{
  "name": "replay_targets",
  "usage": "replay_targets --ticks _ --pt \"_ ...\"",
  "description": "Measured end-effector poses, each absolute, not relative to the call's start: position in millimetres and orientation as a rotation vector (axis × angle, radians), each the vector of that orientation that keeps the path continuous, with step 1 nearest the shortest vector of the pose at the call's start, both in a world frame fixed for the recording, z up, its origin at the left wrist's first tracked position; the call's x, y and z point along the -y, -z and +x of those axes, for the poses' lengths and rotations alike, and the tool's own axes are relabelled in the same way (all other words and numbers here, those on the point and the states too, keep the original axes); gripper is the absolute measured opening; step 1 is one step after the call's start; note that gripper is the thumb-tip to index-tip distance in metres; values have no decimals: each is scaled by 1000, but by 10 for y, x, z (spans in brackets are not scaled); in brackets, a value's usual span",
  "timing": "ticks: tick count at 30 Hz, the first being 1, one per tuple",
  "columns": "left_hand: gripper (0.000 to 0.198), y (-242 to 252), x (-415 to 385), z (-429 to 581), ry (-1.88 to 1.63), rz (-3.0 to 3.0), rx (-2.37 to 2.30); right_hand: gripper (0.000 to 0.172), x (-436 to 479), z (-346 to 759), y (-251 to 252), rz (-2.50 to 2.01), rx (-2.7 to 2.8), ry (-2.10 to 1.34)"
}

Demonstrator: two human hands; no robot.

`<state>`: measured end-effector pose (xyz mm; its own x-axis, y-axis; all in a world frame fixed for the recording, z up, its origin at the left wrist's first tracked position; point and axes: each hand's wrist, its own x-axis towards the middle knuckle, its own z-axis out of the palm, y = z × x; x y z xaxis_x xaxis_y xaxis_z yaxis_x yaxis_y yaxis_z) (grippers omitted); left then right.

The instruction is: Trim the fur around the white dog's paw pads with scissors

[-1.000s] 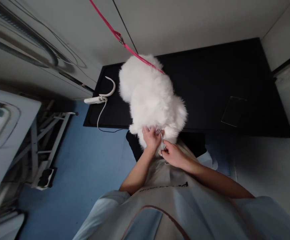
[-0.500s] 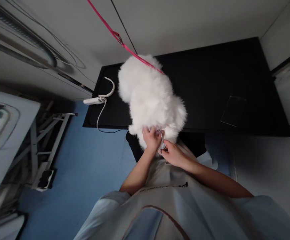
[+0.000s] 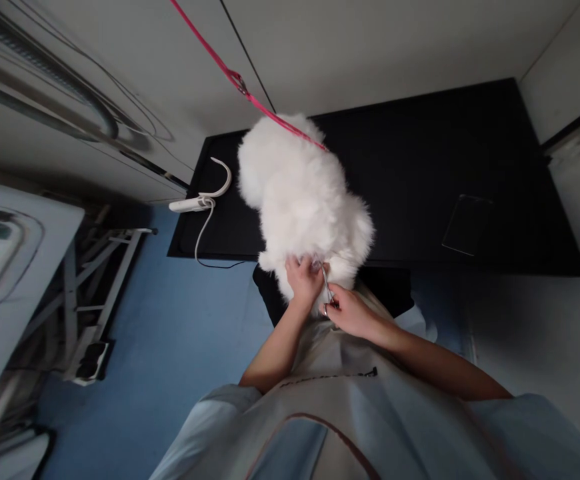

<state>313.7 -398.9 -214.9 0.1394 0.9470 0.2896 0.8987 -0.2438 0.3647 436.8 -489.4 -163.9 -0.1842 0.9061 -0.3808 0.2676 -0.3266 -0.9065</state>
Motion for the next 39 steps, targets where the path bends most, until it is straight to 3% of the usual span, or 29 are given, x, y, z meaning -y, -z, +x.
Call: replay_targets --ticks 3,10,16,22,28,39 --pt "22 2111 3982 3147 -690 2277 -1873 28 4977 4420 1633 -1554 1478 -1497" --pt "23 2039 3960 3156 -633 2300 -1866 65 4939 4611 1592 -2106 2123 -737" --pt "23 2040 3940 3150 -599 2313 -1863 63 4875 4655 1533 -2107 2345 -584" --pt "24 2034 3933 3148 -592 2316 -1857 59 4822 4667 1438 -2105 2435 -640" --pt "23 2023 3924 3154 -617 2281 -1881 58 4890 4732 1413 -2074 2365 -752" --pt "25 1991 3936 3137 -554 2299 -1861 57 4836 4700 1450 -2023 2383 -592"
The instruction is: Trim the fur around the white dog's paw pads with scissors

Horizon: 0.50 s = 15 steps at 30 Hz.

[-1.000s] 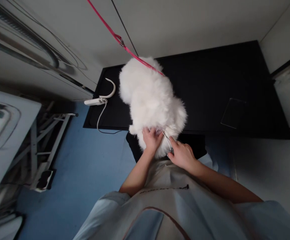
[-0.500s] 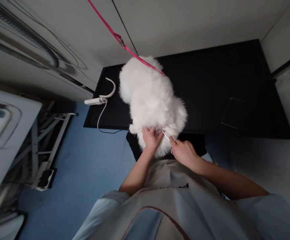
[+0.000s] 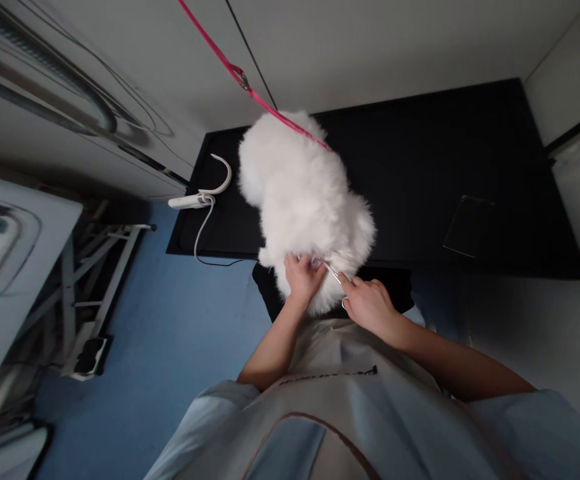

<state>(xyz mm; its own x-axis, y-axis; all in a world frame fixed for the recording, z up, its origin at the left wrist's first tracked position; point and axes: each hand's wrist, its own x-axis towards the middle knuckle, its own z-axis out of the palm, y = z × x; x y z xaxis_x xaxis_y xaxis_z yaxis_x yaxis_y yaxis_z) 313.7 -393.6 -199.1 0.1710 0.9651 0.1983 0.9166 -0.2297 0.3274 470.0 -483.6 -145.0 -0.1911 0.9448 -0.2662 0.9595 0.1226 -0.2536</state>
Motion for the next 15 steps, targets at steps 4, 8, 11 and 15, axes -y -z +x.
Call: replay_targets --ticks 4,8,11,15 --pt "26 2014 3923 3123 -612 2279 -1855 56 4887 4747 1473 2032 -2346 626" --pt "28 1991 3887 3037 -670 2219 -1746 53 4932 4795 1601 2257 -2520 575" --pt "26 1922 3871 2971 -758 2139 -1510 50 4841 4720 1768 2328 -2702 438" --pt "28 1810 3867 3037 -949 1966 -1354 43 4664 4554 1955 2327 -2829 283"
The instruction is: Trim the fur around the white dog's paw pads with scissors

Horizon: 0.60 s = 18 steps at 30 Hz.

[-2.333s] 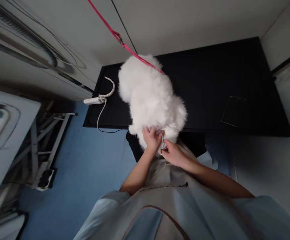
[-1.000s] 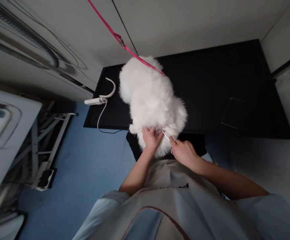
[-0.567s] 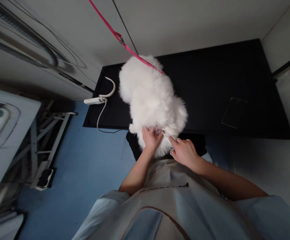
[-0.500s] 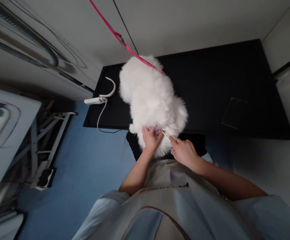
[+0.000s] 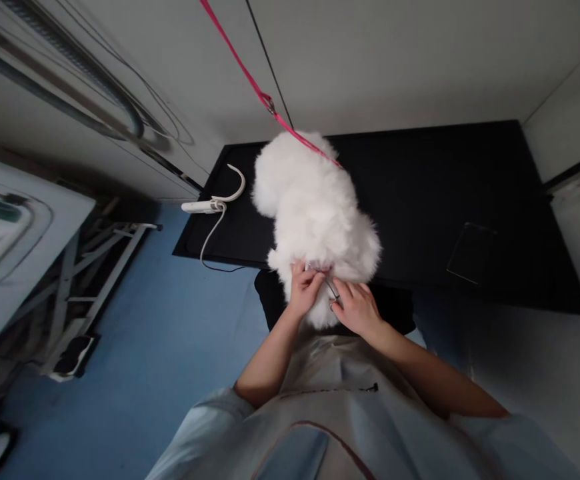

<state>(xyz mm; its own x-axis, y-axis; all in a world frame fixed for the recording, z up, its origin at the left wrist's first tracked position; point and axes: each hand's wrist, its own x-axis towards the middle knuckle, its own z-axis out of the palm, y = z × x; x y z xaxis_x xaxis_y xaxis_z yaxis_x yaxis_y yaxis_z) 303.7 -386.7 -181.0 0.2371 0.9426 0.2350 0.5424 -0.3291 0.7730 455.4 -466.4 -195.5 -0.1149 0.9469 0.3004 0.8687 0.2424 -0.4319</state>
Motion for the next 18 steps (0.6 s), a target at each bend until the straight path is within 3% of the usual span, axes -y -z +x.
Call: replay_targets --ticks 4,8,13,15,18 --pt "28 1710 3818 3171 -1056 1707 -1429 37 4720 4601 2040 -1687 1948 -257" --pt "26 1596 3763 3156 -1082 1591 -1406 24 4920 4863 2046 -1728 1732 -579" --pt "26 1435 3706 3193 -1182 1669 -1225 10 4597 5078 1675 -1511 1222 -831" --pt "27 1391 3641 3191 -1206 1625 -1159 18 4204 5059 1416 -1474 1158 -775" --pt "30 1380 3576 2870 -1320 1442 -1078 50 3562 4977 1056 -1432 1354 -716"
